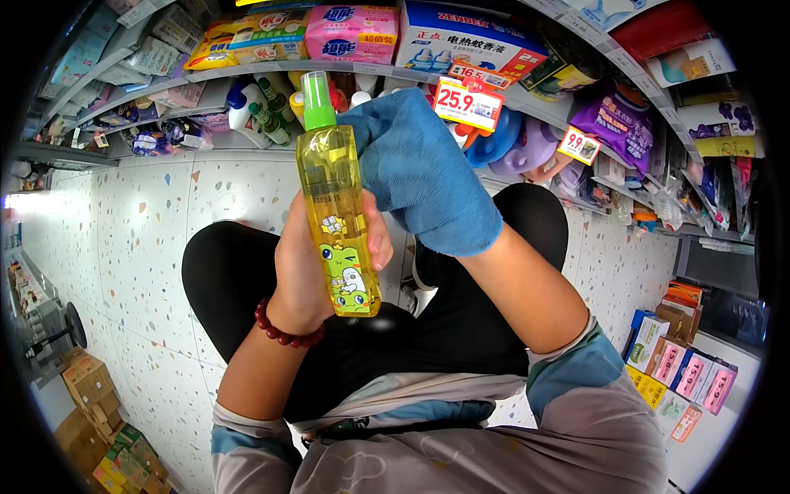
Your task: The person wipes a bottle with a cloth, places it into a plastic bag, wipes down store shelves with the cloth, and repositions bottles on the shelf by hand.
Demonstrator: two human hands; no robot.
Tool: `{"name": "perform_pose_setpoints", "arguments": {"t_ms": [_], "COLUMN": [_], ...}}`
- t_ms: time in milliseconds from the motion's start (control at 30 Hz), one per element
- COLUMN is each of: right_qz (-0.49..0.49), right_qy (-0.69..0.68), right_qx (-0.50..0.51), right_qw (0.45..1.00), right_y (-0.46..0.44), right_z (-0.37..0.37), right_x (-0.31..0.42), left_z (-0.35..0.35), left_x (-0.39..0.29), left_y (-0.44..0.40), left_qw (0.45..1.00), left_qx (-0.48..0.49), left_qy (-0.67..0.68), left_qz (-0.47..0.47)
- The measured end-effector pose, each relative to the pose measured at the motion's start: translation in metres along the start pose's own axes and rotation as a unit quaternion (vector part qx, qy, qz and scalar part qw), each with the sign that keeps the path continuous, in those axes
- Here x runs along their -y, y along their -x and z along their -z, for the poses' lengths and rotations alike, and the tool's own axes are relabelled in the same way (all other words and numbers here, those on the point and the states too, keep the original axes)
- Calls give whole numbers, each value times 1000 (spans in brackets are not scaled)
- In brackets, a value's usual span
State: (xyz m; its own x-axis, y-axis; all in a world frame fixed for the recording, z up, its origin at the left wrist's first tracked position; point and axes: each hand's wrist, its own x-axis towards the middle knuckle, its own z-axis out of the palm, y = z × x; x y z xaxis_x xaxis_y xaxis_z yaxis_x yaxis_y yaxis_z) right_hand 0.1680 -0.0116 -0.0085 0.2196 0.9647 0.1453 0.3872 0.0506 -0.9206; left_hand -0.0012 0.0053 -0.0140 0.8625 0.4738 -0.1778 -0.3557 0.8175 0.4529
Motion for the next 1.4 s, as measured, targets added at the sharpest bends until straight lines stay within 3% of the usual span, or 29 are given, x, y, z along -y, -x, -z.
{"name": "perform_pose_setpoints", "arguments": {"t_ms": [200, 300, 367, 567, 667, 700, 767, 800, 900, 1200, 1333, 1400], "right_qz": [-65, -74, -77, -254, -30, -31, -163, -122, -148, -127, -68, -47], "right_qy": [-212, -334, -373, -366, -267, -267, -489, -441, -488, -477, -484, -437], "right_qx": [21, 70, 87, 75, 25, 25, 0, 13, 27, 42, 110, 93], "right_qw": [975, 937, 920, 892, 963, 963, 857, 889, 860, 869, 866, 893], "right_y": [13, 18, 19, 17, 16, 16, 15, 12, 11, 14, 10, 9], "right_z": [2, 1, 1, 12, -1, -1, 1, -3, -1, -4, -2, 0], "right_x": [27, 17, 18, 32, 3, 7, 19, 13, 12, 18, 10, 16], "left_z": [1, -3, -4, -19, -17, -16, -18, -20, -24, -19, -35, -30], "left_x": [1, -1, -1, -2, 0, 1, -3, -5, -7, 0, -19, -17], "left_y": [4, 1, -2, -2, 2, 3, 5, 5, 5, 2, 8, 11], "left_qw": [1000, 993, 988, 994, 992, 988, 984, 978, 973, 958, 975, 979], "left_qx": [-17, -55, -59, -60, -59, -71, -56, -40, -72, -65, -67, -38], "left_qy": [-2, -105, -141, -78, -107, -137, -169, -202, -211, -279, -192, -190], "left_qz": [1, 8, 12, 38, 23, 11, 21, 30, 51, -4, 93, 71]}}
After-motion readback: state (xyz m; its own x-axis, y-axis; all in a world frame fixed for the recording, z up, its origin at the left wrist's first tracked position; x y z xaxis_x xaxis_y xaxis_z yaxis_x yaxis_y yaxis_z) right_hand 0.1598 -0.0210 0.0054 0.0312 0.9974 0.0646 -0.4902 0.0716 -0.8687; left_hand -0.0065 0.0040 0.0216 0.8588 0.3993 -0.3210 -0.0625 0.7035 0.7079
